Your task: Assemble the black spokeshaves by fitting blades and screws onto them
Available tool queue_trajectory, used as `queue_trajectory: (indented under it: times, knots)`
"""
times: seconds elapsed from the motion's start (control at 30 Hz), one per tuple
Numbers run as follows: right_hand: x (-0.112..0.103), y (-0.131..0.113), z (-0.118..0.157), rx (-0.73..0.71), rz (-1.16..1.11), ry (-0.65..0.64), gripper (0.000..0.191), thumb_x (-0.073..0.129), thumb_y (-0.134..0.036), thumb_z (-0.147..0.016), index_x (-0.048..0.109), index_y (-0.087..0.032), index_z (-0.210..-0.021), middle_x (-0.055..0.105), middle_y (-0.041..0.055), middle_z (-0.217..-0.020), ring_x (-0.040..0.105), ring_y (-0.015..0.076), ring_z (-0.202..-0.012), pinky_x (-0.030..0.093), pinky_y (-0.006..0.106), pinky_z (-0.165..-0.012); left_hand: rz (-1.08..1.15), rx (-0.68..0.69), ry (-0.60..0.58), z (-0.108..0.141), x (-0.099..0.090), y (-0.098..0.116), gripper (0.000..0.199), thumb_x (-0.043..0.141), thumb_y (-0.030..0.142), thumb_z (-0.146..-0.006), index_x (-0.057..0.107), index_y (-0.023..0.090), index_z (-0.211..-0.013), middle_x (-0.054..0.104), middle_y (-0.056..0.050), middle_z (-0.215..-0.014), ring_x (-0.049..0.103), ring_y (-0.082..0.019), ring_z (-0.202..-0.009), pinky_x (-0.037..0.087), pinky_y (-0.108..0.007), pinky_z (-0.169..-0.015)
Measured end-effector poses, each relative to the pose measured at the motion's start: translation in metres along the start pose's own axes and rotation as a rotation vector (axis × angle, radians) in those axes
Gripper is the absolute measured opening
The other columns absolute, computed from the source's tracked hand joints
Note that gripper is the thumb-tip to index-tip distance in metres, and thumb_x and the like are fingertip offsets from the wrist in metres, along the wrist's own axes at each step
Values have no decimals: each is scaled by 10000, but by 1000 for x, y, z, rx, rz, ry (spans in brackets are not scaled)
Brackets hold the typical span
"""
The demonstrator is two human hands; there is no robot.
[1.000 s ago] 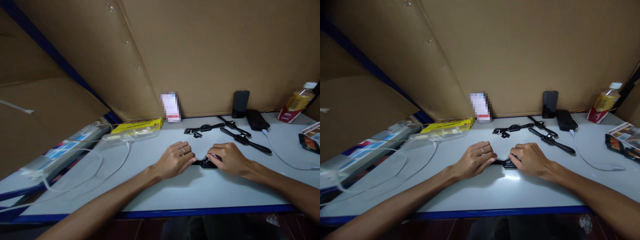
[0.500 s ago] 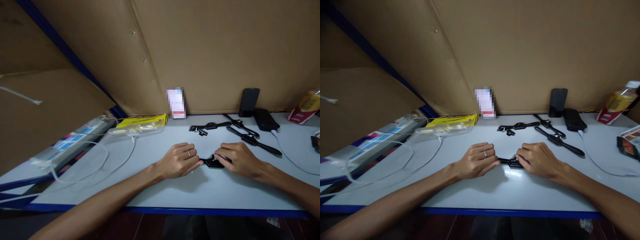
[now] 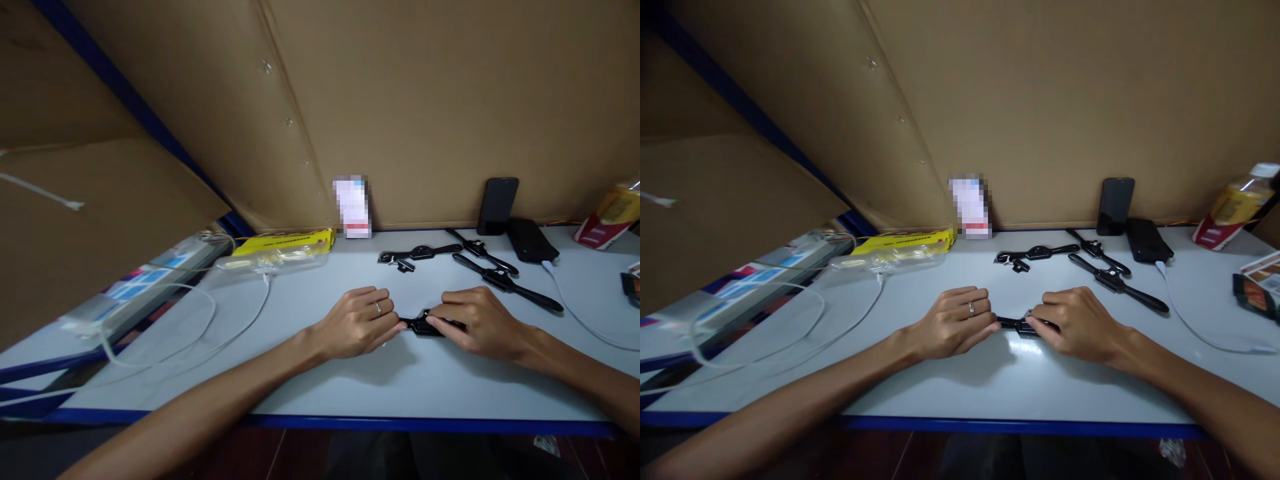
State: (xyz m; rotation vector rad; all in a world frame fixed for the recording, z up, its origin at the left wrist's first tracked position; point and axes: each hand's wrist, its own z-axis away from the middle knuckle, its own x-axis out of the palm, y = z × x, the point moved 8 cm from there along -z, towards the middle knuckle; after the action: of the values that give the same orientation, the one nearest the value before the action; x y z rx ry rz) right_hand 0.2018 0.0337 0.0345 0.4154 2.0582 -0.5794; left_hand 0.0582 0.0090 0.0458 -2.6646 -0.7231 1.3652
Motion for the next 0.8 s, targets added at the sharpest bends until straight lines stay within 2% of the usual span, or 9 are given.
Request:
queue_trajectory:
  times: [0.13,0.23,0.37,0.57,0.7,0.8]
  knots:
    - [2,6,0,42,47,-12,370,470,-248,-1019,747,-182,-782,653,38,-679,518,130,-564,323,307,-564,-4,0,-14,0,1,0,287,488,202,-1028,528,192,-745,508,19,-623,468,-141,-611,366,-288,-560]
    - [2,9,0,51,66,-6,321,462,-209,-1003,747,-177,-859,682,48,-720,546,135,-593,340,300,-586,2,-14,-21,-1,-1,-1,213,481,178,-1020,556,186,-821,528,21,-639,485,-137,-618,397,-277,-562]
    - [-6,16,1,101,86,76,258,469,-148,-944,713,-176,-867,673,35,-702,521,126,-570,344,286,-578,27,-59,-1,0,-2,-4,158,454,69,-968,578,163,-941,564,15,-667,517,-135,-645,455,-266,-584]
    - [-14,31,1,289,-171,175,224,540,-307,-973,678,-197,-836,543,-38,-547,418,101,-476,322,259,-502,100,-112,6,2,2,-8,196,439,43,-931,578,181,-914,598,14,-671,532,-129,-639,474,-264,-593]
    - [-12,30,-1,331,-311,184,290,532,-353,-992,662,-193,-787,624,-7,-654,493,115,-563,385,258,-555,116,-134,21,2,1,-10,194,436,50,-944,558,190,-888,573,27,-646,500,-123,-598,452,-261,-563]
    - [-12,31,-2,348,-355,184,298,525,-344,-994,657,-191,-775,612,-9,-651,486,117,-573,390,262,-567,129,-142,22,1,2,-10,198,437,48,-956,532,197,-867,556,36,-636,471,-119,-584,427,-260,-546]
